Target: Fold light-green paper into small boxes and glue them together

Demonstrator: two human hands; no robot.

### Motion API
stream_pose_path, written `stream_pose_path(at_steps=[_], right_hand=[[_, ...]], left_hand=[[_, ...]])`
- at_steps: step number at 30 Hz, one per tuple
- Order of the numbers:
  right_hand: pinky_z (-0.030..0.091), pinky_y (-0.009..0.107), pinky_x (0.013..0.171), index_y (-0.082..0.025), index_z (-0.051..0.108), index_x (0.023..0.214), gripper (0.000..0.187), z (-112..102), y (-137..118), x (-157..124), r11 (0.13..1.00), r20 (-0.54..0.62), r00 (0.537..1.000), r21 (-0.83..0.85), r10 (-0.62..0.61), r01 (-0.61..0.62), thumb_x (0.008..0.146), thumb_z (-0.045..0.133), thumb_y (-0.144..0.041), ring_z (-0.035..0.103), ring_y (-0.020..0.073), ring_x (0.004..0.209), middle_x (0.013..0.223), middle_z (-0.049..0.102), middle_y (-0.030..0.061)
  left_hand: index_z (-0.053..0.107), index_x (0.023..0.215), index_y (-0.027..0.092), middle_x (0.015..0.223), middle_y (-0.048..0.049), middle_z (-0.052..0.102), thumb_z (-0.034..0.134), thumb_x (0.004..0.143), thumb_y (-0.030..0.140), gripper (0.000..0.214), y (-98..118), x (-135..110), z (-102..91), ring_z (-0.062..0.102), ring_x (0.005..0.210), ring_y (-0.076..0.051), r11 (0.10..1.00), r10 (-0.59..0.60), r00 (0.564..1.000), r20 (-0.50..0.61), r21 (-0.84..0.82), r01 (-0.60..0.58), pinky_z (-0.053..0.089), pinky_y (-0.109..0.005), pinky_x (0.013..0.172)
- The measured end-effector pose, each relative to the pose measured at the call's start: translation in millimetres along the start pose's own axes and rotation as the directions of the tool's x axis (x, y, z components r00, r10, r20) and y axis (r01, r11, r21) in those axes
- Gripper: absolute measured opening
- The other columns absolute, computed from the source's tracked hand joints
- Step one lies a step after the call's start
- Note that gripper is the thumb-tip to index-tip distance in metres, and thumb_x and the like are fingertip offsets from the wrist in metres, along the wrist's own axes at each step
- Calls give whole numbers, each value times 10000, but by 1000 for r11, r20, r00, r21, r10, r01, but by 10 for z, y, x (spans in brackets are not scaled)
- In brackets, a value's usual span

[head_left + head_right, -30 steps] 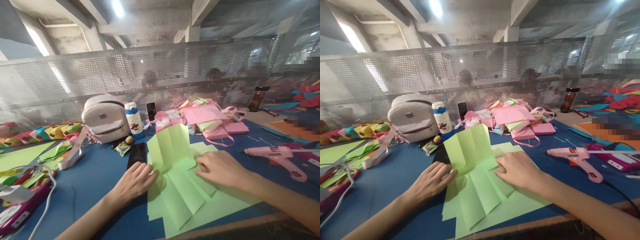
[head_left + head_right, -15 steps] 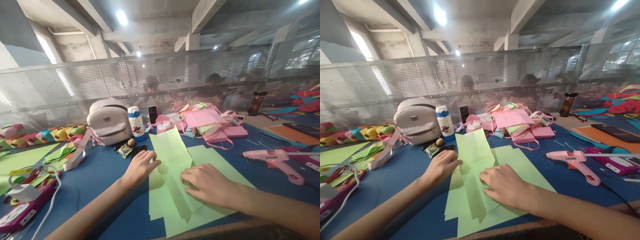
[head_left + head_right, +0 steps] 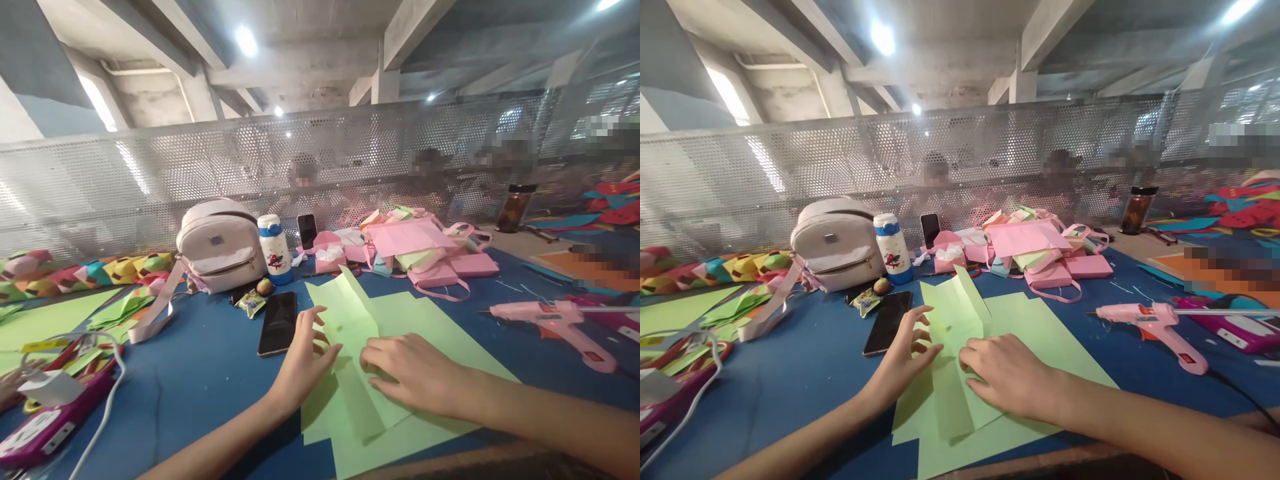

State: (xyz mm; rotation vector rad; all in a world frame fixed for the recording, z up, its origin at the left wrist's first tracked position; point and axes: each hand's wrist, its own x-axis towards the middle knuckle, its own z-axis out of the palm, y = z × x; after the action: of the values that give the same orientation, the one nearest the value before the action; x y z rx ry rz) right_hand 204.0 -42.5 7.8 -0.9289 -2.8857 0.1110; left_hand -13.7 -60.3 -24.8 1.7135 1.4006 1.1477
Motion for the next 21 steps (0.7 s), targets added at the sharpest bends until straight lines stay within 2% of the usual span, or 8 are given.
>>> stream_pose_path(at_steps=[3,5,7,9,12,16,18,21], right_hand=[[306,271,555,-216,637,904,55,-26,6,21,999,3,1000,42,-9,9,898,604,-260,672,209,786,898,708,19],[343,266,579,-229,652,898,62,-96,47,47,994,-13,1000,108,1,0,903,591,-243,662,191,764,890,713,2],[403,267,643,-238,663,932,116,-193,144,82,983,-71,997,180,38,-24,923,552,-204,651,172,765,923,712,-7],[456,285,746,-232,660,998,199,-281,295,119,980,-176,982,196,72,-37,938,494,-140,646,181,871,1017,694,17],[472,349,909,-220,653,1090,378,-336,563,145,999,-308,951,54,19,-2,891,423,5,576,222,1126,1156,636,69],[383,500,1067,-238,670,1139,617,-300,776,97,965,-273,951,-251,-146,76,720,445,156,356,302,1398,1459,456,99],[346,549,1094,-211,698,1028,485,-287,780,64,941,-232,958,-327,-166,84,742,503,129,308,331,1431,1512,412,102],[359,558,1086,-167,685,833,213,-310,712,31,919,-208,965,-389,-158,66,841,569,11,357,342,1405,1454,493,118]], left_hand=[[398,1213,271,1065,-20,367,589,766,200,491,-55,53,72,526,719,-91,984,-114,993,6,-140,114,483,-223,565],[407,1209,270,1066,-18,369,592,739,180,514,-98,94,81,507,709,-82,975,-129,991,16,-179,130,463,-207,551],[415,1217,270,1062,-15,384,600,721,164,539,-141,132,62,511,723,-81,975,-117,993,26,-185,120,465,-203,576],[419,1224,267,1066,-18,410,598,715,150,552,-181,174,23,527,745,-85,979,-93,995,33,-177,97,475,-209,611],[419,1240,250,1076,-29,472,588,712,132,566,-228,267,-61,553,770,-98,987,-36,999,19,-153,38,494,-233,654],[441,1238,208,1019,-39,607,602,720,147,545,-239,419,-155,577,786,-122,989,-21,1000,12,-149,23,506,-253,687],[463,1234,185,1003,-50,665,619,718,157,539,-223,470,-165,599,807,-131,985,-54,998,29,-165,58,508,-263,721],[520,1196,160,985,-67,714,640,705,172,506,-186,498,-131,650,839,-158,979,-88,995,45,-179,95,514,-278,732]])
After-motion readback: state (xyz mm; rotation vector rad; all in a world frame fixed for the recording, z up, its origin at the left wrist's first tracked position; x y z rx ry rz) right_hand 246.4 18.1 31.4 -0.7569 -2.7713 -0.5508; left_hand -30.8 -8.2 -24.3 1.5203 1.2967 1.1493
